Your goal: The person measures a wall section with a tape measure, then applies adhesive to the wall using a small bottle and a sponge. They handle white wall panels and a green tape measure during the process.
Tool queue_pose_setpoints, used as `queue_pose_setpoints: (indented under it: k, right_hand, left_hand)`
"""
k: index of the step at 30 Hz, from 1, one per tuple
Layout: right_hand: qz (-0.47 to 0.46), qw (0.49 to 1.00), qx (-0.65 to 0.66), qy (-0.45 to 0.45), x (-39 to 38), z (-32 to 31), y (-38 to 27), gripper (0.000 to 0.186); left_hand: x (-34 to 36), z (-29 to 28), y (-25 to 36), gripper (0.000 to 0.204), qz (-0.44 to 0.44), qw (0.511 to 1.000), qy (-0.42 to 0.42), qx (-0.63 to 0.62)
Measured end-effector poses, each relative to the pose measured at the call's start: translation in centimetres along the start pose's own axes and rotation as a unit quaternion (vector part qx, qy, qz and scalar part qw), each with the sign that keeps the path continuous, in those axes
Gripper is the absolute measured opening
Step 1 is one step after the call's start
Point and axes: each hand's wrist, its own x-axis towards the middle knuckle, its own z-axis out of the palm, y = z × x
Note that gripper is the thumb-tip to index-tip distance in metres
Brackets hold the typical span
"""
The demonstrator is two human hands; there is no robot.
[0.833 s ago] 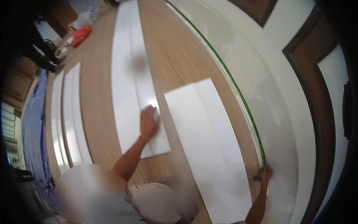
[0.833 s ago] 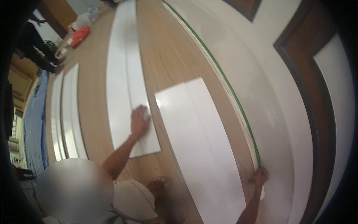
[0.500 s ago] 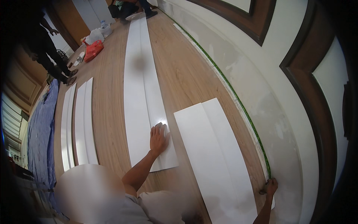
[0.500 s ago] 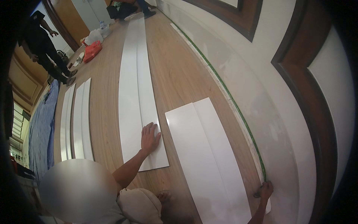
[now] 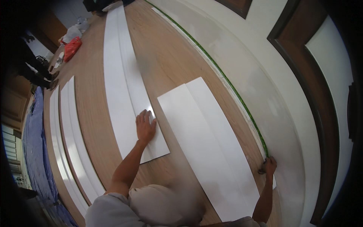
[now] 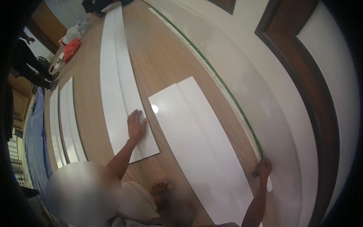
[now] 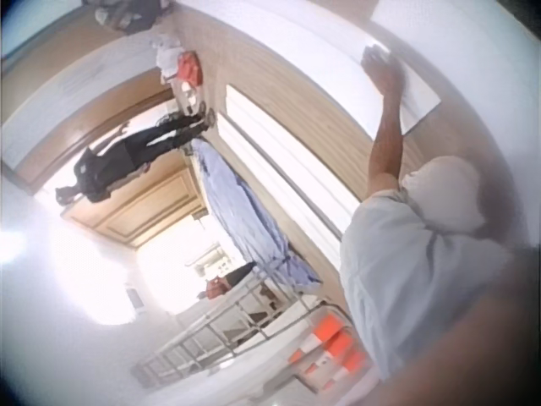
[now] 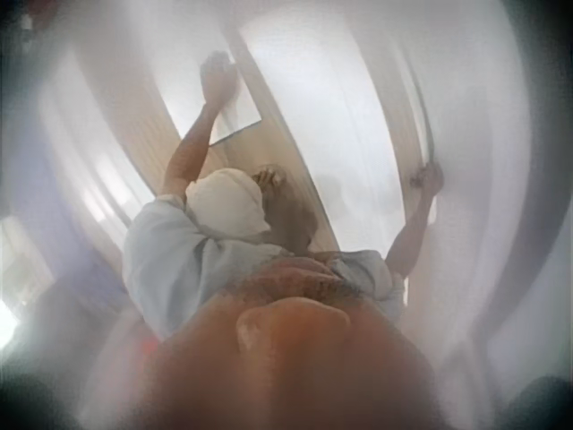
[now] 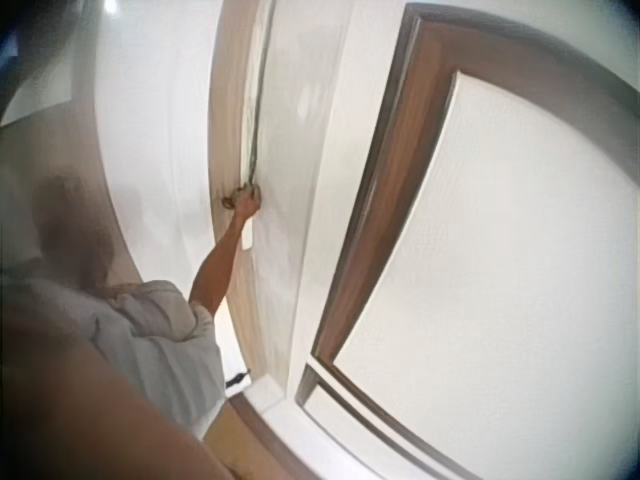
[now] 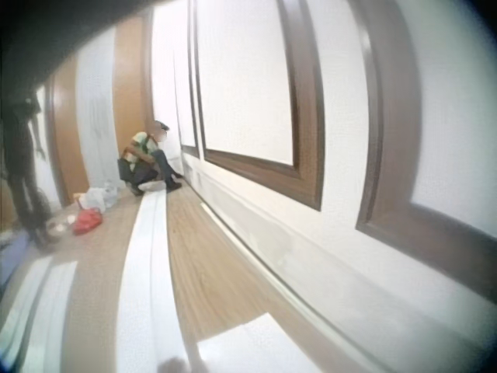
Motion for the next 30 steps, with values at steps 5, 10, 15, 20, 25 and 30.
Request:
queue_pose_setpoints:
  k: [5,10,15,20,25,30]
  right_hand:
    - [-0.009,0.999,0.035,-0.003,-0.4,-0.5,-0.7,0.032]
    - [-0.014,1.000,-0.002,-0.004,-0.8,-0.5,-1.6,0.028]
    - [-0.015,0.999,-0.011,-0.042,-1.9,-2.1,-4.4,0.022]
    - [0.050,0.964,0.134,-0.222,-4.2,-6.5,-6.0,0.018]
    - [0.042,0.951,0.196,-0.235,-5.0,-8.2,-3.7,0.018]
    - [0.066,0.930,0.208,-0.296,-5.5,-10.4,-4.6,0.020]
  left_hand:
    - [0.2,-0.6,0.4,0.049,0.001,1.000,-0.011,0.007]
    - [0.2,-0.6,0.3,0.049,0.009,1.000,-0.014,-0.001]
    - [0.0,0.0,-0.4,0.049,-0.003,1.000,-0.012,-0.004]
    - [0.9,-0.1,0.8,0.044,-0.024,0.998,-0.002,-0.062]
    - [4.1,1.3,6.2,0.042,-0.015,0.976,0.018,-0.217]
    - [9.7,2.6,12.6,0.052,-0.061,0.890,-0.114,-0.436]
